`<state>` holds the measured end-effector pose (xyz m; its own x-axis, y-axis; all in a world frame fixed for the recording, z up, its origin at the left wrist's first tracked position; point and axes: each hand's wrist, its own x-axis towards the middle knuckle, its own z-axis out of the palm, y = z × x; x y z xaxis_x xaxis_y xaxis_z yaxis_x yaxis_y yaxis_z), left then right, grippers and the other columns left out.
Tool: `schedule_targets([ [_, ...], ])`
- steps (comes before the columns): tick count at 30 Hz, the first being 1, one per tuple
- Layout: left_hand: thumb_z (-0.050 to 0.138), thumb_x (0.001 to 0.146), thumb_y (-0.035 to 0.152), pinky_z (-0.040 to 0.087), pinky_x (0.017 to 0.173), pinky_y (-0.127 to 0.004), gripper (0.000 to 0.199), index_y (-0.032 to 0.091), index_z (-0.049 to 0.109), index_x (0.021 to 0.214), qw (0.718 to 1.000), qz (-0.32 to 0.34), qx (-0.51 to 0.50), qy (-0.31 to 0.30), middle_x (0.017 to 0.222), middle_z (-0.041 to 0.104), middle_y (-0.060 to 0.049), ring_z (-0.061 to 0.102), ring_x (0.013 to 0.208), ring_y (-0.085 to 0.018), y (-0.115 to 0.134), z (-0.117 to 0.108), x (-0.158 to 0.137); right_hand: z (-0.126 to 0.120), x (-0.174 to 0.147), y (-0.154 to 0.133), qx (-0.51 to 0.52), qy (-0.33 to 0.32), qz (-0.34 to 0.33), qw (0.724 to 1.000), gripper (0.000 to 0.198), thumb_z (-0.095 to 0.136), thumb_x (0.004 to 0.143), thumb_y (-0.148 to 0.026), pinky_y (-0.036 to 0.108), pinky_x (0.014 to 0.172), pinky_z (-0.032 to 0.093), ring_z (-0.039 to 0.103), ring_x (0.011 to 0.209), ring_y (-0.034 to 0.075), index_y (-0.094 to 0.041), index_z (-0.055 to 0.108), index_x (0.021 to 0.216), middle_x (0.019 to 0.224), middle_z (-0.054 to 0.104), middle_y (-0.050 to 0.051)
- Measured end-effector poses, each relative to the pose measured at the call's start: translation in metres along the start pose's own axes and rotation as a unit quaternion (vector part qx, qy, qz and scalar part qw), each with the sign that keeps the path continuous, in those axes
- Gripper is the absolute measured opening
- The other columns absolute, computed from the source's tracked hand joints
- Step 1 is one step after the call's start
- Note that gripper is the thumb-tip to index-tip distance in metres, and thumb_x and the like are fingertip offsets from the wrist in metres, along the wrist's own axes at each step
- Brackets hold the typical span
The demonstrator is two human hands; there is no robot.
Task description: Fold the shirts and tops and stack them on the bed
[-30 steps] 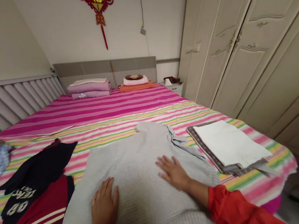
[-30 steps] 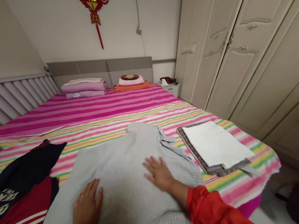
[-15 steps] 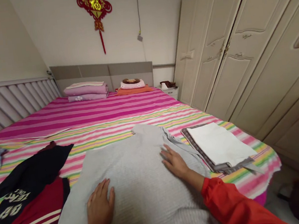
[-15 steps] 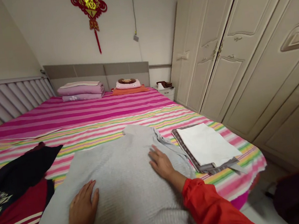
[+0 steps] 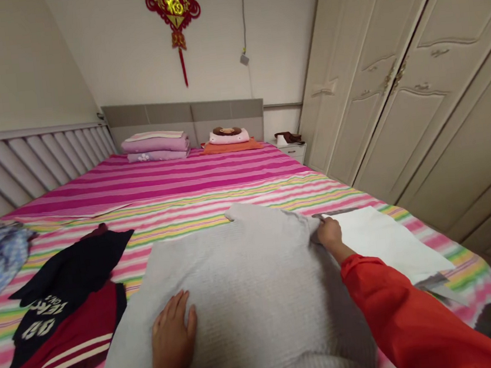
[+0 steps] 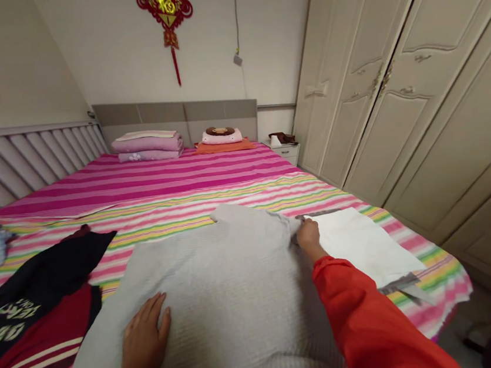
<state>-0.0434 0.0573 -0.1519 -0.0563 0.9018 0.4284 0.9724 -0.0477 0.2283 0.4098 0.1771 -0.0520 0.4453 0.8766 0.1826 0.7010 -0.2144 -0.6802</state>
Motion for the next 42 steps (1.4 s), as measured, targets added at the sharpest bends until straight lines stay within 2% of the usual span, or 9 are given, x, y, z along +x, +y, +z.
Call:
schedule_targets([
  [3,0.034,0.093,0.036,0.04,0.104,-0.046,0.048,0.017,0.062,0.127,1.0,0.0,-0.006,0.006,0.133,0.063,-0.011,0.054,0.125,-0.027,-0.001,0.001,0.001,0.014,-0.025,-0.014,-0.027,0.012,-0.064,0.998,0.042,0.047,0.091,-0.03,0.044,0.11,0.033,0.038,0.138,0.032,-0.012,0.056,0.127,0.137,0.054,0.019],
  [7,0.037,0.093,0.035,0.04,0.105,-0.044,0.045,0.02,0.062,0.127,1.0,-0.003,-0.01,0.008,0.134,0.063,-0.01,0.054,0.126,-0.026,-0.002,0.003,-0.001,0.046,-0.075,-0.008,-0.09,-0.065,-0.185,0.976,0.046,0.054,0.088,-0.039,0.053,0.116,0.023,0.032,0.143,0.031,-0.025,0.058,0.131,0.148,0.049,0.008],
  [13,0.041,0.092,0.036,0.042,0.104,-0.047,0.043,0.02,0.064,0.124,0.998,-0.027,-0.054,-0.018,0.133,0.063,-0.009,0.056,0.124,-0.026,-0.002,-0.003,0.001,0.062,-0.095,0.05,-0.225,-0.02,-0.141,0.964,0.057,0.03,0.094,-0.048,0.056,0.107,0.036,0.043,0.137,0.034,-0.018,0.056,0.136,0.146,0.051,0.013],
  [18,0.033,0.094,0.034,0.048,0.102,-0.039,0.044,0.017,0.068,0.113,0.99,-0.042,-0.129,-0.026,0.118,0.071,-0.009,0.063,0.111,-0.021,-0.032,-0.019,0.073,0.065,-0.09,0.055,-0.244,-0.01,-0.16,0.956,0.064,0.028,0.092,-0.05,0.055,0.104,0.04,0.046,0.134,0.035,-0.012,0.056,0.136,0.144,0.052,0.016],
  [25,0.042,0.084,0.017,0.038,0.109,-0.055,0.049,0.02,0.06,0.13,0.994,-0.079,-0.058,-0.046,0.145,0.052,-0.012,0.045,0.135,-0.03,-0.066,-0.009,0.181,0.066,-0.091,0.049,-0.25,0.001,-0.148,0.957,0.06,0.029,0.092,-0.048,0.053,0.104,0.039,0.046,0.134,0.032,-0.015,0.057,0.135,0.142,0.055,0.014],
  [29,0.054,0.084,0.036,0.032,0.107,-0.063,0.043,0.024,0.063,0.125,0.988,-0.063,0.014,-0.139,0.157,0.035,-0.012,0.029,0.144,-0.039,-0.065,0.004,0.203,0.064,-0.091,0.044,-0.255,-0.006,-0.136,0.957,0.057,0.03,0.094,-0.045,0.05,0.105,0.039,0.045,0.135,0.031,-0.015,0.056,0.136,0.143,0.054,0.013],
  [33,0.048,0.088,0.043,0.036,0.106,-0.05,0.036,0.023,0.067,0.111,0.973,-0.054,0.077,-0.21,0.139,0.058,-0.011,0.047,0.132,-0.031,-0.076,-0.006,0.223,0.062,-0.094,0.038,-0.276,-0.007,-0.125,0.953,0.055,0.029,0.096,-0.042,0.049,0.106,0.038,0.044,0.136,0.029,-0.015,0.054,0.137,0.145,0.053,0.01],
  [38,0.048,0.087,0.047,0.047,0.087,-0.053,0.041,0.016,0.066,0.106,0.964,-0.159,0.11,-0.184,0.108,0.071,-0.017,0.064,0.105,-0.037,-0.088,-0.04,0.245,0.062,-0.095,0.038,-0.298,-0.018,-0.116,0.947,0.055,0.029,0.097,-0.043,0.047,0.106,0.038,0.042,0.137,0.028,-0.015,0.053,0.139,0.146,0.051,0.008],
  [42,0.037,0.092,0.028,0.031,0.103,-0.066,0.042,0.013,0.056,0.127,0.975,-0.145,0.121,-0.114,0.136,0.057,-0.02,0.048,0.13,-0.038,-0.036,-0.031,0.239,0.062,-0.094,0.041,-0.296,-0.01,-0.124,0.947,0.056,0.029,0.097,-0.044,0.046,0.105,0.039,0.044,0.136,0.028,-0.016,0.053,0.139,0.145,0.052,0.009],
])
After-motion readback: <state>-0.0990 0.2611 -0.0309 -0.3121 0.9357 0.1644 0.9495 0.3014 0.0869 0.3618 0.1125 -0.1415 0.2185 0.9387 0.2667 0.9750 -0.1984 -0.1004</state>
